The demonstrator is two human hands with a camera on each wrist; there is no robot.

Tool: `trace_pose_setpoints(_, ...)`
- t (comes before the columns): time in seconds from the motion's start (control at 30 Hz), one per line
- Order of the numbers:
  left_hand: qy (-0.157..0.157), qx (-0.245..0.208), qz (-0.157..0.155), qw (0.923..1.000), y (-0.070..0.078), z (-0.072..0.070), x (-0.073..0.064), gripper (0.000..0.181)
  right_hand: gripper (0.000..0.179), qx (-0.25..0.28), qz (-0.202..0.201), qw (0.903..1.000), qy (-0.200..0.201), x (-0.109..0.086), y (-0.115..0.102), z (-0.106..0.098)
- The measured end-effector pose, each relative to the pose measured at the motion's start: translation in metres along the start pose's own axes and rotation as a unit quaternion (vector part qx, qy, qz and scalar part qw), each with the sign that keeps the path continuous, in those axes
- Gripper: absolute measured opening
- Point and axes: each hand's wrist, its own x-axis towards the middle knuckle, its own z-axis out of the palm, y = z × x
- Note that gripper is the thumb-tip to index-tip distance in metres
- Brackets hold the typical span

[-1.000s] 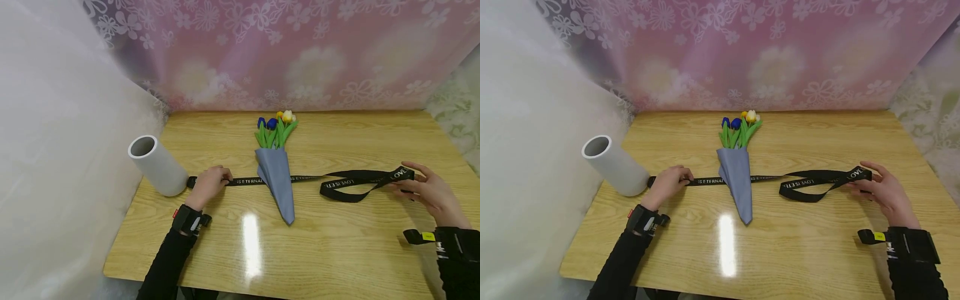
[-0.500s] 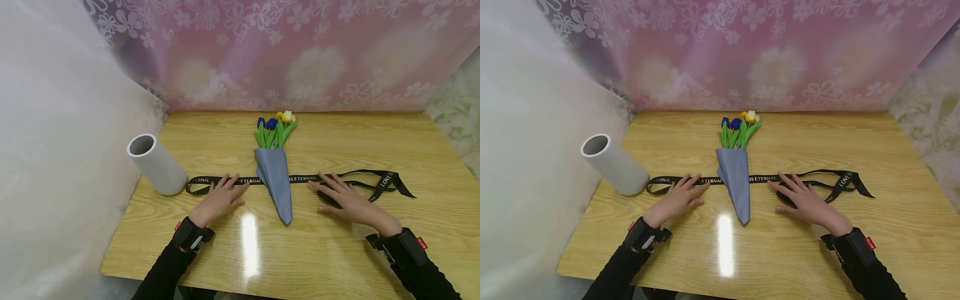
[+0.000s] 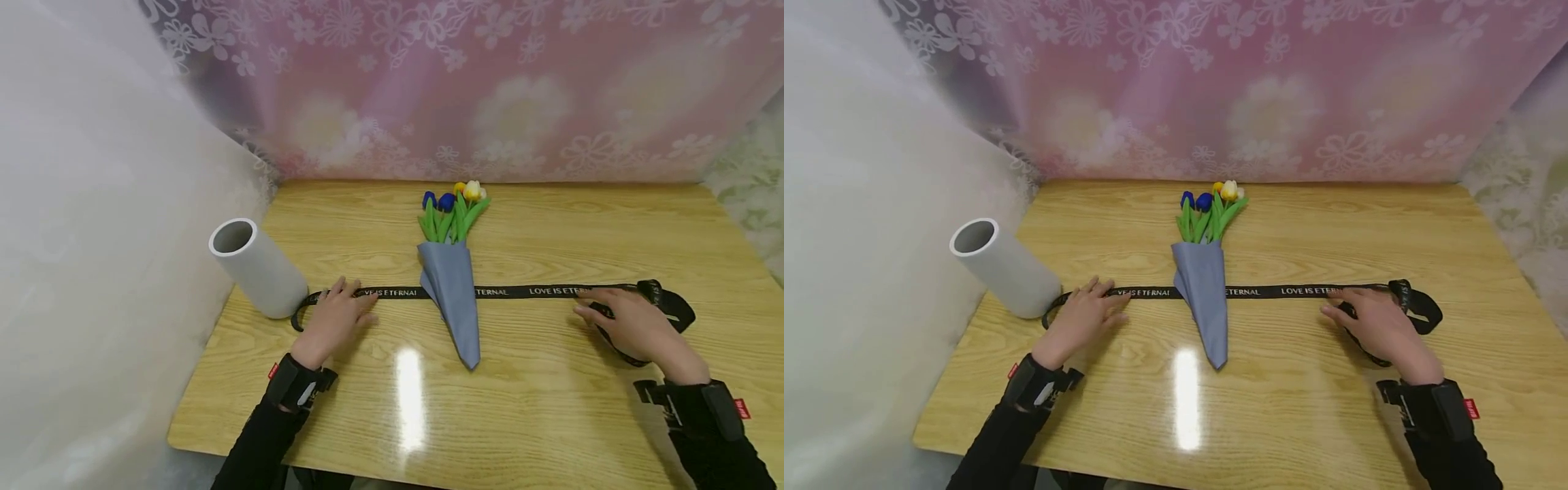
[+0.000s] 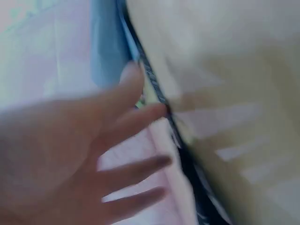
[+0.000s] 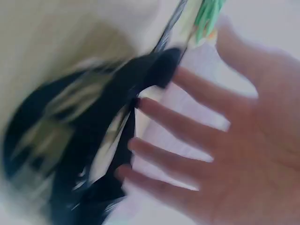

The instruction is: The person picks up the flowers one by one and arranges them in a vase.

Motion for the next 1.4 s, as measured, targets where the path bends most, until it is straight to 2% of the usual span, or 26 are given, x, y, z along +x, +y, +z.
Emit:
trace_pose_setpoints(0.07,0.069,0.023,0.008,0.9973,0.014,-0.010,0.018,0.027,0.046,0.011,-0.011,0.9985,0.052,0.013,-0.019,-0.006)
trace_pose_setpoints(0.13,0.129,0.023,0.018,0.9912,0.031,-0.022,0.043,0.019,0.037,0.025,-0.032,0.9953,0.088,0.033,-0.040,-0.012)
trace_pose_setpoints(0.2,0.158,0.009,0.032,0.9869,0.051,-0.032,0.070,0.018,0.031,0.035,-0.054,0.9940,0.089,0.058,-0.059,-0.015)
trace_pose_setpoints(0.27,0.164,-0.006,0.038,0.9857,0.070,-0.037,0.098,0.020,0.029,0.051,-0.072,0.9944,0.059,0.085,-0.076,-0.015)
trace_pose_setpoints(0.33,0.157,-0.016,0.040,0.9866,0.084,-0.033,0.121,0.021,0.029,0.065,-0.083,0.9941,0.026,0.112,-0.086,-0.008)
trace_pose_setpoints(0.4,0.137,-0.032,0.039,0.9893,0.093,-0.022,0.138,0.021,0.029,0.083,-0.085,0.9929,-0.002,0.134,-0.092,0.001)
trace_pose_setpoints(0.47,0.111,-0.058,0.033,0.9916,0.096,-0.010,0.150,0.020,0.028,0.101,-0.087,0.9910,-0.017,0.153,-0.095,0.010)
trace_pose_setpoints(0.6,0.074,-0.111,0.024,0.9908,0.096,0.010,0.158,0.019,0.022,0.130,-0.089,0.9874,-0.012,0.173,-0.095,0.021)
trace_pose_setpoints(0.67,0.073,-0.124,0.019,0.9894,0.095,0.016,0.158,0.019,0.018,0.140,-0.091,0.9860,-0.004,0.176,-0.093,0.023)
trace_pose_setpoints(0.8,0.083,-0.122,0.022,0.9888,0.091,0.025,0.157,0.020,0.014,0.174,-0.092,0.9803,-0.018,0.177,-0.090,0.025)
trace_pose_setpoints(0.9,0.091,-0.110,0.025,0.9895,0.089,0.027,0.158,0.024,0.013,0.204,-0.102,0.9731,-0.030,0.176,-0.091,0.023)
trace_pose_setpoints(1.07,0.092,-0.114,0.031,0.9888,0.083,0.032,0.158,0.027,0.012,0.227,-0.126,0.9653,-0.026,0.172,-0.092,0.021)
trace_pose_setpoints(1.2,0.083,-0.139,0.034,0.9862,0.081,0.029,0.160,0.024,0.015,0.250,-0.128,0.9586,-0.048,0.171,-0.090,0.018)
trace_pose_setpoints(1.33,0.088,-0.157,0.030,0.9831,0.077,0.026,0.161,0.022,0.019,0.272,-0.134,0.9501,-0.073,0.172,-0.089,0.018)
trace_pose_setpoints(1.4,0.094,-0.169,0.029,0.9806,0.075,0.026,0.161,0.023,0.023,0.263,-0.135,0.9527,-0.070,0.172,-0.088,0.018)
